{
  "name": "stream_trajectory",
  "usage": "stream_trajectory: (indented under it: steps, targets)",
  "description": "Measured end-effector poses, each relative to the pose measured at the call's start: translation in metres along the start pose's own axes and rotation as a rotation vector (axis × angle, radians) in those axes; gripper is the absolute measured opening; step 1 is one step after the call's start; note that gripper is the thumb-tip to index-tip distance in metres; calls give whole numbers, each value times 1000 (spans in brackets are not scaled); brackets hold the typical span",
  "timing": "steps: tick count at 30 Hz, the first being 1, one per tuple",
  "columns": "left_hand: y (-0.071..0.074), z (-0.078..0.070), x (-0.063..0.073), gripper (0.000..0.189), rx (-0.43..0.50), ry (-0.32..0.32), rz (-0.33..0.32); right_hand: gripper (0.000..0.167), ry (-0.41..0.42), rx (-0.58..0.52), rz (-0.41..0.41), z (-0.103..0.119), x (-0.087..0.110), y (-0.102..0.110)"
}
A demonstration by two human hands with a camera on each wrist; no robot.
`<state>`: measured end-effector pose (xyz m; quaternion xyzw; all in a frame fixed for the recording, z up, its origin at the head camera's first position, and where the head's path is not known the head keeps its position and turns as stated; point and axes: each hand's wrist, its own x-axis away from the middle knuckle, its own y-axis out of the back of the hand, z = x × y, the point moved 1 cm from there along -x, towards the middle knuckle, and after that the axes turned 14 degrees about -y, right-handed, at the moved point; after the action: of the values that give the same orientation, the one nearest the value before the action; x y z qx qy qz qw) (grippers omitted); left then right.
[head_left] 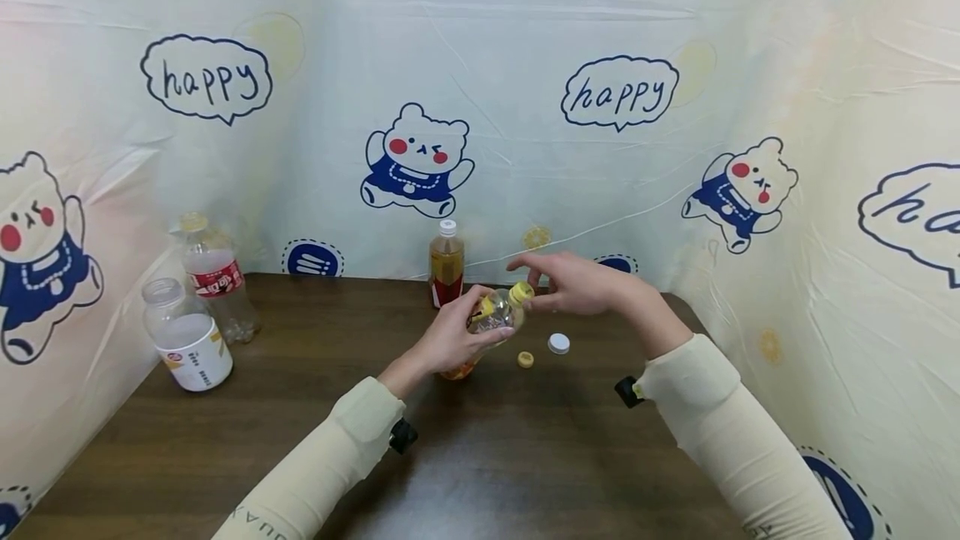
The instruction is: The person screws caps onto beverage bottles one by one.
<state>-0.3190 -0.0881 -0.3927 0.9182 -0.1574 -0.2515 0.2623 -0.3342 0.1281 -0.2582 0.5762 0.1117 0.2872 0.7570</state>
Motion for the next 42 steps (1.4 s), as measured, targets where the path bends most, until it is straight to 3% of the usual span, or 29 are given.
stream_trajectory:
  steps: [8,13,16,23,29,36,39,42]
  targets:
    - [0,0,0,56,3,-10,-1,20,-6,80,-117,2,-6,-6]
    - [0,-1,-1,57,-2,-31,3,46,-136,174,-180,5,-7,-8]
    - [0,-2,-1,58,-8,-33,1,55,-169,188,-189,5,-6,-7]
    - [0,-2,0,58,-13,-18,-3,38,-84,58,-71,2,-1,-2]
    - [1,-1,0,58,-2,-18,-5,47,-14,-4,4,3,0,-1]
    - [1,-1,1,58,1,-10,-2,25,32,38,-54,4,-5,-5]
    - [0,-1,0,58,1,-5,-1,20,-4,73,-89,5,-6,-7]
    - [-1,-2,0,58,3,-5,0,29,-64,106,-115,6,-6,-8]
